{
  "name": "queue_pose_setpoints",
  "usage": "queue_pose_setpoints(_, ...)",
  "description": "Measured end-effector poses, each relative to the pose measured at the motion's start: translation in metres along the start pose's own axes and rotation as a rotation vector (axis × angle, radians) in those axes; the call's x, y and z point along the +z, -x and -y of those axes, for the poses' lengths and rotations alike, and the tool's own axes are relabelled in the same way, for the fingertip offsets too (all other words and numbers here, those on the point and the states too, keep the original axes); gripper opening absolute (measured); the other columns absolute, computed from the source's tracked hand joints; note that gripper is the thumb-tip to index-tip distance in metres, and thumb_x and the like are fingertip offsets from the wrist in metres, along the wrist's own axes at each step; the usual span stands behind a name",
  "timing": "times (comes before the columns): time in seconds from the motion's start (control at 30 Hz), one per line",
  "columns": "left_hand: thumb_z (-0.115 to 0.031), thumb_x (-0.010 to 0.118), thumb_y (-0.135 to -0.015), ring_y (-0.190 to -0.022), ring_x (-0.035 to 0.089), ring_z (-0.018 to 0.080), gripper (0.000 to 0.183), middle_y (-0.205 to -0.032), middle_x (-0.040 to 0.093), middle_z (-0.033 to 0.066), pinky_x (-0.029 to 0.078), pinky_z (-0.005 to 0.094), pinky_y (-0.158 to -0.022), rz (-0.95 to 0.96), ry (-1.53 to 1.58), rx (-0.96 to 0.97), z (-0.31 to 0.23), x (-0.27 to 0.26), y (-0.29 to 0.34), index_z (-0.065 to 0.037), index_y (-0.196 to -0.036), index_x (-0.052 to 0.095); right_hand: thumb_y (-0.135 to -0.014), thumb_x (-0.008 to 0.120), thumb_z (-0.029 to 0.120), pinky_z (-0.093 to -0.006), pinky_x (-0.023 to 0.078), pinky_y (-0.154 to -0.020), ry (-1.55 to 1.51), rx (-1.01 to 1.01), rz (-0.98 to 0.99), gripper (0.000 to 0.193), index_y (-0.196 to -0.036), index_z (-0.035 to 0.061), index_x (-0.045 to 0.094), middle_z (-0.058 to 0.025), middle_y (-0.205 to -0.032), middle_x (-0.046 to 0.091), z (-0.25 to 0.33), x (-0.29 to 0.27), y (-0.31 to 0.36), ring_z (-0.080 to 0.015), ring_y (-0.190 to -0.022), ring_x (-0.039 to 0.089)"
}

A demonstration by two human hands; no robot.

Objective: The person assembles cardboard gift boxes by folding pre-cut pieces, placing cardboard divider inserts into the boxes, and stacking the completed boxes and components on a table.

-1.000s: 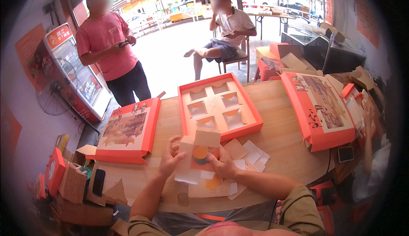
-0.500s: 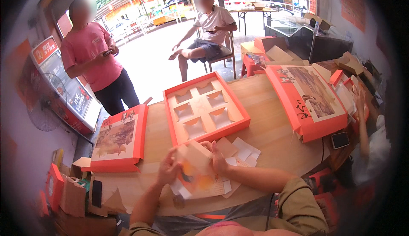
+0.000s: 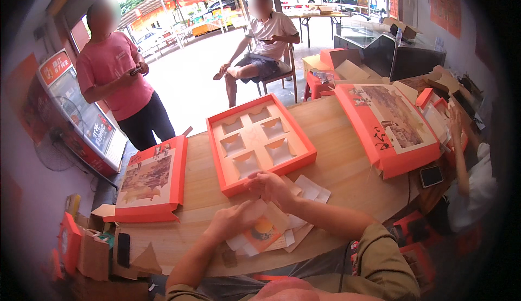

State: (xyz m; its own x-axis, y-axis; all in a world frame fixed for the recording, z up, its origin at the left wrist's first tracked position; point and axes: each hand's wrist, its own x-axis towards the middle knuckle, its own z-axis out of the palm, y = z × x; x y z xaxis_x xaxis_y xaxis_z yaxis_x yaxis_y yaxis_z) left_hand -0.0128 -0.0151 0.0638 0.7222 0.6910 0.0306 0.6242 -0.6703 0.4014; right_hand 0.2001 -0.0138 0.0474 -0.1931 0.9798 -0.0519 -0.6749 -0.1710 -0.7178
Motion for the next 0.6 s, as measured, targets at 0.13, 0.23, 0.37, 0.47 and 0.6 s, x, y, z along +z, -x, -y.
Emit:
queue_pose_setpoints(0.13, -0.047, 0.072, -0.089, -0.083, 0.072, 0.0407, 0.058, -0.099, 0.072, 0.0178, 0.059, 0.0477, -0.069, -0.062, -0.118, 0.105, 0.013, 0.015, 0.005, -0.019, -0.138, 0.055, -0.100, 0.062, 0.022, -0.0363, 0.054, -0.084, 0.722, -0.350, 0.093, 0.023, -0.113, 0.0036, 0.065, -0.0103, -0.096, 0.069, 0.032, 0.038, 0.025, -0.0179, -0.096, 0.066)
queue_pose_setpoints(0.23, -0.046, 0.070, -0.090, -0.077, 0.072, 0.0365, 0.055, -0.092, 0.069, 0.0142, 0.058, 0.0461, -0.062, -0.101, -0.120, 0.176, 0.036, 0.031, 0.009, -0.020, -0.136, 0.056, -0.093, 0.070, 0.020, -0.0371, 0.055, -0.079, 1.160, -0.367, 0.480, 0.020, -0.102, 0.0017, 0.067, -0.0158, -0.092, 0.069, 0.041, 0.048, 0.039, -0.0230, -0.089, 0.068)
queue_pose_setpoints(0.37, -0.044, 0.071, -0.087, -0.072, 0.072, 0.0309, 0.055, -0.084, 0.066, 0.0108, 0.057, 0.0425, -0.058, -0.156, -0.337, 0.227, 0.021, 0.018, 0.010, -0.018, -0.134, 0.060, -0.081, 0.079, 0.036, -0.0461, 0.056, -0.076, 1.716, -0.002, 0.854, 0.036, -0.091, 0.0034, 0.068, -0.0169, -0.094, 0.071, 0.042, 0.073, 0.070, -0.0372, -0.087, 0.069)
queue_pose_setpoints(0.47, -0.043, 0.071, -0.086, -0.068, 0.068, 0.0272, 0.055, -0.080, 0.063, 0.0080, 0.056, 0.0396, -0.056, -0.255, -0.395, 0.374, 0.012, 0.012, 0.004, -0.015, -0.133, 0.062, -0.077, 0.080, 0.042, -0.0495, 0.055, -0.075, 1.788, -0.190, 0.822, 0.041, -0.091, 0.0048, 0.068, -0.0153, -0.091, 0.071, 0.021, 0.049, 0.078, -0.0384, -0.084, 0.069)
queue_pose_setpoints(0.6, -0.041, 0.073, -0.088, -0.083, 0.067, 0.0320, 0.055, -0.090, 0.066, 0.0111, 0.057, 0.0430, -0.067, -0.207, -0.347, 0.292, 0.015, 0.012, 0.008, -0.017, -0.135, 0.059, -0.076, 0.082, 0.046, -0.0485, 0.053, -0.084, 1.832, -0.079, 0.757, 0.054, -0.108, 0.0072, 0.064, -0.0166, -0.111, 0.067, 0.021, 0.029, 0.077, -0.0372, -0.100, 0.066)
